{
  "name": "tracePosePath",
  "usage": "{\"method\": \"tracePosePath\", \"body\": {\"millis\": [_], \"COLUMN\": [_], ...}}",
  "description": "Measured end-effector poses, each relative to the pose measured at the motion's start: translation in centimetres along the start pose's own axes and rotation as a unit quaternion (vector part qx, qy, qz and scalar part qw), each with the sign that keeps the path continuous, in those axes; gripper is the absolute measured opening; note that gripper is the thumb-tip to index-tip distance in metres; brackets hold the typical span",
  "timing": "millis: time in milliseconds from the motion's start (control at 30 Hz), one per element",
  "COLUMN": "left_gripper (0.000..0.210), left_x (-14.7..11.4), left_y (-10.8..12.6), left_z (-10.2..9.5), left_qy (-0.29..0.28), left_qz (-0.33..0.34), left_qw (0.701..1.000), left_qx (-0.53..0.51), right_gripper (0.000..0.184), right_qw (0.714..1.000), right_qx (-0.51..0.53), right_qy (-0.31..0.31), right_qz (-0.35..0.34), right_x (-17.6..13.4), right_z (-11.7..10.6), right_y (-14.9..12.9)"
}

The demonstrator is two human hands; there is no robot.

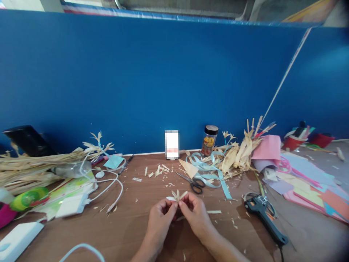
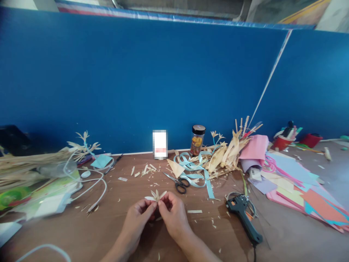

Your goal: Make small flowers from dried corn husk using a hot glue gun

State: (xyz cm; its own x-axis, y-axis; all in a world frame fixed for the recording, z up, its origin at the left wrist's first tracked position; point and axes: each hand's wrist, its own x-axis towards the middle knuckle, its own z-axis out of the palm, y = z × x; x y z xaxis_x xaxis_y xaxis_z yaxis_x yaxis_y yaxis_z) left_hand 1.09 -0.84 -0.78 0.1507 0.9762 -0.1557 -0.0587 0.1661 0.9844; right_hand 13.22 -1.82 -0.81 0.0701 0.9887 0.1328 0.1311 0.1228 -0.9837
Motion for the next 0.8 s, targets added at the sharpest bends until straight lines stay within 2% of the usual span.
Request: {"method": "tracePosePath", "body": {"millis": [167,300,400,600,800], "left_gripper": [0.021,0.025,0.031,0.034,0.029], "left_x": [-0.2,0.0,0.6,1.9,0.8], "left_y": [0.3,0.2,-0.6,-2.4,-1.0], "left_z": [0.0,0.2,0.4,0.2,0.1], "left_qy": [-0.026,-0.043,0.006,0.029,0.008], "left_qz": [0.009,-0.010,0.001,0.028,0.029], "left_qw": [0.999,0.998,0.999,0.998,0.999], "left_qx": [-0.045,-0.055,-0.046,-0.041,-0.022], "right_gripper": [0.015,0.015,0.015,0.014,0.014], "right_qw": [0.999,0.999,1.000,0.999,0.998], "right_qx": [0.053,0.050,0.029,0.004,-0.022], "right_qy": [-0.009,-0.006,0.001,0.020,0.018], "right_qz": [0.007,-0.004,-0.012,-0.034,-0.051], "right_x": [0.0,0.1,0.3,0.4,0.2], "right_z": [-0.1,0.0,0.2,0.5,0.5], "right_y": [0.3,0.5,0.7,1.2,0.8]}}
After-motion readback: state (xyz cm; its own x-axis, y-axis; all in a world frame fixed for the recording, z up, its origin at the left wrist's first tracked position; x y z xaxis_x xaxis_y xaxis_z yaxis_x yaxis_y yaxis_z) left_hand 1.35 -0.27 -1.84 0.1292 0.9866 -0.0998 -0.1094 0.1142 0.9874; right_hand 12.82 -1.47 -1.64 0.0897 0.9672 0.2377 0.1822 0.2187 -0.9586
